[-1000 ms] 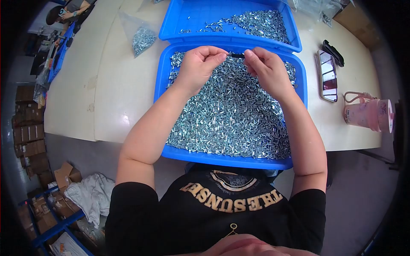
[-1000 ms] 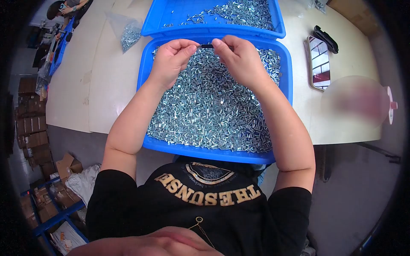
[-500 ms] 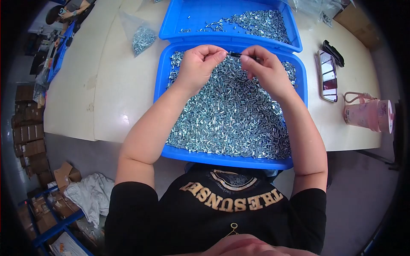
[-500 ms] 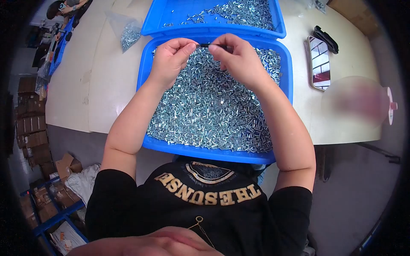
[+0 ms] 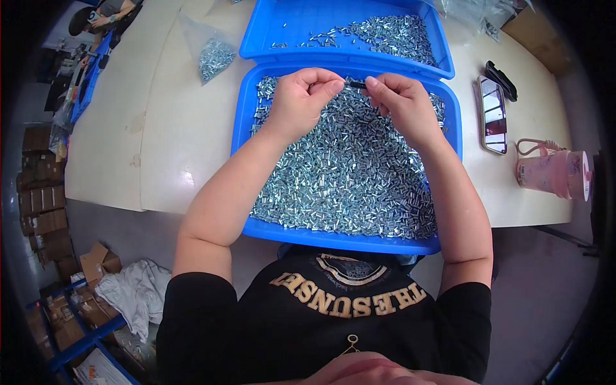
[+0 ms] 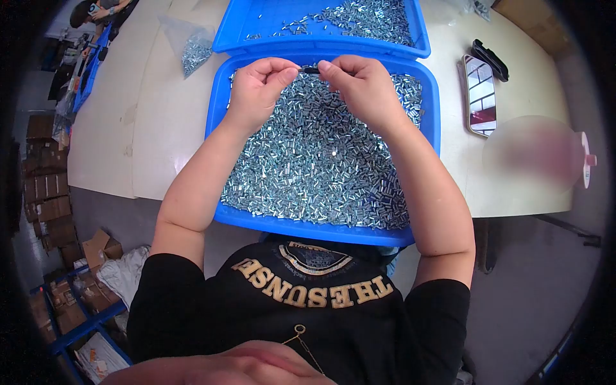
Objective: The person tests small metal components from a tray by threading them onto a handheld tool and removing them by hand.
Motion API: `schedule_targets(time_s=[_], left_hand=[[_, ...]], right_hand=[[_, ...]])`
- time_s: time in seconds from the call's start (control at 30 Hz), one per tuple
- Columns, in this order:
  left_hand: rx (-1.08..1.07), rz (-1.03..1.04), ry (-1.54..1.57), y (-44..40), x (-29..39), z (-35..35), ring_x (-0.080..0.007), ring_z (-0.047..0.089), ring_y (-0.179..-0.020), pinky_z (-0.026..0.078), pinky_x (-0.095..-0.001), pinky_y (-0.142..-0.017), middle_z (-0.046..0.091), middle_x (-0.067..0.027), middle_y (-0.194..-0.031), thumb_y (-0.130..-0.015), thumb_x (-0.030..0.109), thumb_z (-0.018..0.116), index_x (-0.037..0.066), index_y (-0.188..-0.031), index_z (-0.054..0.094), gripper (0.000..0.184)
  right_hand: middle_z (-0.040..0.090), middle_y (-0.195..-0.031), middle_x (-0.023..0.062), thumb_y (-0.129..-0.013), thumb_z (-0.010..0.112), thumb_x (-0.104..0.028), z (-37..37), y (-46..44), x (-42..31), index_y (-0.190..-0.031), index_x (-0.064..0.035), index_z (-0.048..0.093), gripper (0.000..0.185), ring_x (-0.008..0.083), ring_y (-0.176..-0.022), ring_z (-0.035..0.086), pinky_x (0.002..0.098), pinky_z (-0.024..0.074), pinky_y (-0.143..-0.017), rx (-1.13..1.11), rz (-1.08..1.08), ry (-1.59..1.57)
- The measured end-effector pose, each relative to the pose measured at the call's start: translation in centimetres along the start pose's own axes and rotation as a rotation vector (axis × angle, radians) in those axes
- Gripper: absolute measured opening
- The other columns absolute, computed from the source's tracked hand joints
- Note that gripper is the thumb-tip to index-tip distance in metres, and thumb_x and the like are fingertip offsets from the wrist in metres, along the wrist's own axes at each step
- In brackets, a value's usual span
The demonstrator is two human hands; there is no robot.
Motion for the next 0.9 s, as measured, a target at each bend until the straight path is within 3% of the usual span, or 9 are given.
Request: schedule_targets(time_s=[0.17,0.23,0.33,0.43,0.57,0.63,0.73,0.83,0.9], left_hand=[[0.013,0.050,-0.086,-0.1,0.0,-0.1,-0.0001,0.041,-0.057,0.033,-0.0164,-0.050,0.053,0.0064,-0.064,-0.081,0.013,0.065,0.001,-0.084,0.064,0.012],[0.012,0.046,-0.085,0.0,0.1,0.0,-0.0001,0.041,-0.056,0.034,-0.0164,-0.050,0.053,0.0063,-0.063,-0.081,0.013,0.065,0.001,-0.083,0.064,0.012],[0.006,0.066,-0.156,0.0,-0.2,0.1,-0.0002,0.042,-0.055,0.034,-0.0165,-0.050,0.054,0.0062,-0.062,-0.081,0.013,0.065,0.001,-0.084,0.064,0.013],[-0.033,0.058,-0.188,0.2,0.3,0.2,0.0003,0.042,-0.059,0.033,-0.0156,-0.051,0.056,0.0059,-0.068,-0.082,0.010,0.063,0.001,-0.087,0.064,0.010],[-0.040,0.087,-0.237,0.3,0.6,0.2,0.0003,0.042,-0.058,0.033,-0.0157,-0.051,0.056,0.0061,-0.067,-0.082,0.010,0.064,0.001,-0.087,0.065,0.010],[-0.012,0.034,-0.166,0.3,0.6,0.3,0.0002,0.042,-0.058,0.034,-0.0159,-0.051,0.055,0.0065,-0.067,-0.082,0.010,0.064,0.001,-0.087,0.065,0.010],[-0.025,0.077,-0.226,0.3,0.5,0.2,-0.0012,0.047,-0.058,0.039,-0.0177,-0.053,0.059,0.0024,-0.066,-0.080,0.011,0.065,0.002,-0.084,0.065,0.010],[-0.035,0.121,-0.213,0.3,0.5,0.4,-0.0017,0.047,-0.057,0.040,-0.0182,-0.053,0.059,0.0021,-0.065,-0.080,0.011,0.065,0.002,-0.083,0.065,0.010],[-0.048,0.131,-0.237,0.4,0.6,0.4,-0.0019,0.047,-0.057,0.040,-0.0185,-0.053,0.059,0.0019,-0.065,-0.080,0.011,0.065,0.002,-0.084,0.065,0.010]], right_hand=[[0.055,-0.071,-0.0016,-0.086,0.059,-0.022,0.4,0.2,0.0,-0.088,-0.0011,0.059,0.021,0.0047,-0.062,0.048,0.0188,0.0394,-0.056,-0.117,0.204,0.085],[0.056,-0.061,0.0007,-0.086,0.058,-0.026,1.0,0.0,0.3,-0.082,-0.0001,0.063,0.026,0.0077,-0.056,0.049,0.0254,0.0412,-0.052,0.051,-0.118,-0.064],[0.053,-0.065,-0.0024,-0.089,0.053,-0.021,1.0,0.1,0.7,-0.086,0.0001,0.059,0.022,0.0060,-0.062,0.049,0.0201,0.0394,-0.055,0.032,-0.281,0.156],[0.054,-0.068,-0.0010,-0.087,0.056,-0.015,0.7,0.5,-0.4,-0.090,0.0000,0.058,0.016,0.0059,-0.062,0.047,0.0210,0.0388,-0.055,-0.078,-0.036,0.339],[0.054,-0.068,-0.0001,-0.086,0.058,-0.015,0.8,0.4,-0.2,-0.088,-0.0002,0.058,0.015,0.0060,-0.061,0.046,0.0223,0.0384,-0.054,-0.134,-0.024,0.362],[0.056,-0.060,0.0086,-0.086,0.056,-0.022,1.1,0.7,-0.8,-0.082,0.0005,0.061,0.023,0.0145,-0.054,0.052,0.0290,0.0432,-0.054,0.034,-0.209,0.299],[0.059,-0.062,0.0104,-0.087,0.054,-0.026,1.0,0.8,-0.6,-0.081,-0.0014,0.061,0.026,0.0193,-0.057,0.057,0.0310,0.0444,-0.055,0.073,-0.277,0.341],[0.061,-0.067,0.0138,-0.085,0.056,-0.028,0.9,0.8,-0.9,-0.083,-0.0025,0.062,0.026,0.0248,-0.063,0.061,0.0351,0.0462,-0.058,-0.033,-0.036,0.443],[0.061,-0.066,0.0098,-0.086,0.056,-0.025,0.9,0.8,-0.8,-0.083,-0.0018,0.061,0.024,0.0198,-0.061,0.059,0.0318,0.0448,-0.057,-0.010,-0.078,0.528]])
Point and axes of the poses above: each hand's wrist, its own y-axis away from the middle knuckle, its own z-axis out of the palm, x = y × z, the point moved 3 cm from there along -y, towards the middle knuckle
